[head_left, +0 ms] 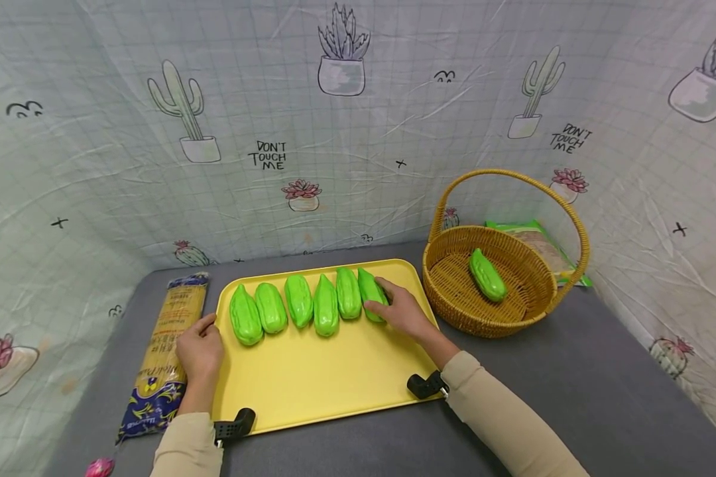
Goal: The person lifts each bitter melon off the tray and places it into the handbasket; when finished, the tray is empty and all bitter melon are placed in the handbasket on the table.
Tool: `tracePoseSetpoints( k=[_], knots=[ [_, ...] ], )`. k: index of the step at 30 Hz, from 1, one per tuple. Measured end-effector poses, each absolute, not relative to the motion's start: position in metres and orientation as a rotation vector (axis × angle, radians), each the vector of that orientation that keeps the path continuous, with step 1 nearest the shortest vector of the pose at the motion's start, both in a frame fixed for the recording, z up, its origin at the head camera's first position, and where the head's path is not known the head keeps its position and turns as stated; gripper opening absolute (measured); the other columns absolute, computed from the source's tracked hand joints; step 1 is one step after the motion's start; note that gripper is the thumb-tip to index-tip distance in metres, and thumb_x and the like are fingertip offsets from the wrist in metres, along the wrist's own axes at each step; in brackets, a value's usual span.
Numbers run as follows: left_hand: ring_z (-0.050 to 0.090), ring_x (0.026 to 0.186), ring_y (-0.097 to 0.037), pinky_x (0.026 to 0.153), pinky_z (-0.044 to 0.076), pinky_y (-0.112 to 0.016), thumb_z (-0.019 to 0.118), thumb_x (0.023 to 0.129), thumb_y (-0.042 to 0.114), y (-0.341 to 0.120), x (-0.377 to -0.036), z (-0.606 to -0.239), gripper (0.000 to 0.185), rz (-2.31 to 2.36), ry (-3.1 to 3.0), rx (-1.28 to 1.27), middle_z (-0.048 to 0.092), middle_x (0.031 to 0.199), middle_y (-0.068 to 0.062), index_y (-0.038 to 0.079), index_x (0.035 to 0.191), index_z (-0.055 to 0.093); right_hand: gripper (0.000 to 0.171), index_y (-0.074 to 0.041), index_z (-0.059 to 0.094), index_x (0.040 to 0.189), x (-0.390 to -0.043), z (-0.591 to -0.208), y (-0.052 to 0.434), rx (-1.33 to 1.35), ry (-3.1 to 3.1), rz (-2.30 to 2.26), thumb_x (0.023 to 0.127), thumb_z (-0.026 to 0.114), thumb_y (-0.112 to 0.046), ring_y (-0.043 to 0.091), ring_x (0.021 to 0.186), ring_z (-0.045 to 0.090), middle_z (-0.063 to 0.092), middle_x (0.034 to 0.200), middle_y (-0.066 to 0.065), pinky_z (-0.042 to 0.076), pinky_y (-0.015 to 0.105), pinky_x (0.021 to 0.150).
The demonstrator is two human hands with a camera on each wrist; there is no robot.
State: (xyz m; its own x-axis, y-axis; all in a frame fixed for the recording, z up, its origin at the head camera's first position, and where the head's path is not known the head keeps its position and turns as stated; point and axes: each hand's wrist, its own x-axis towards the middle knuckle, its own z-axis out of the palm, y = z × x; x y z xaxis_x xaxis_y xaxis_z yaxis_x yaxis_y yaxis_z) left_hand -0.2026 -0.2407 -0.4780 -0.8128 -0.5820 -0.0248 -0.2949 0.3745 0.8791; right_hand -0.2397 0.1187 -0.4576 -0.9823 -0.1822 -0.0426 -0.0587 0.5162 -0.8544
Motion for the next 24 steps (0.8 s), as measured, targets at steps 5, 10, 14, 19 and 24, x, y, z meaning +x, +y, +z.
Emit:
tracePoseSetpoints(
  k=[5, 10, 14, 19, 24],
  knots=[
    [0.057, 0.129, -0.044, 0.082, 0.045, -0.027, 0.043, 0.104, 0.006, -0.2403, -0.2018, -0.4762, 0.039, -1.411, -2.35, 0.767, 0.059, 0.14, -0.029, -0.003, 0.136, 0.063, 0.07, -0.002, 0.036, 0.158, -0.2402, -0.4588, 0.1186, -0.217, 2.632, -1.473, 0.1, 0.067, -0.025, 0.04, 0.148, 0.041, 0.044, 0.158, 0.022, 0.038, 0.055, 0.119],
    [0.056, 0.13, -0.045, 0.094, 0.048, -0.046, 0.043, 0.103, 0.005, -0.2392, -0.2018, -0.4757, 0.039, -1.41, -2.344, 0.761, 0.058, 0.14, -0.03, -0.004, 0.136, 0.062, 0.069, -0.002, 0.037, 0.157, -0.2403, -0.4601, 0.1188, -0.214, 2.643, -1.467, 0.1, 0.067, -0.025, 0.04, 0.146, 0.043, 0.045, 0.157, 0.023, 0.039, 0.055, 0.118],
    [0.056, 0.13, -0.044, 0.091, 0.048, -0.04, 0.044, 0.104, 0.005, -0.2389, -0.2021, -0.4766, 0.039, -1.408, -2.347, 0.765, 0.058, 0.141, -0.03, -0.004, 0.137, 0.062, 0.068, -0.002, 0.038, 0.157, -0.2403, -0.4611, 0.1195, -0.213, 2.656, -1.456, 0.1, 0.066, -0.025, 0.041, 0.146, 0.044, 0.046, 0.156, 0.023, 0.039, 0.055, 0.118],
    [0.055, 0.132, -0.044, 0.095, 0.049, -0.044, 0.043, 0.104, 0.005, -0.2394, -0.2031, -0.4783, 0.039, -1.417, -2.345, 0.76, 0.057, 0.143, -0.03, -0.004, 0.138, 0.061, 0.068, -0.003, 0.038, 0.157, -0.2393, -0.4596, 0.1196, -0.209, 2.651, -1.462, 0.1, 0.066, -0.026, 0.04, 0.146, 0.043, 0.046, 0.157, 0.023, 0.039, 0.055, 0.118],
    [0.054, 0.133, -0.045, 0.1, 0.048, -0.05, 0.042, 0.105, 0.005, -0.2401, -0.2041, -0.4794, 0.04, -1.421, -2.347, 0.758, 0.056, 0.143, -0.03, -0.004, 0.138, 0.061, 0.068, -0.003, 0.038, 0.157, -0.2378, -0.4576, 0.1198, -0.206, 2.65, -1.465, 0.1, 0.066, -0.026, 0.04, 0.146, 0.043, 0.046, 0.157, 0.022, 0.039, 0.055, 0.118]
  ],
)
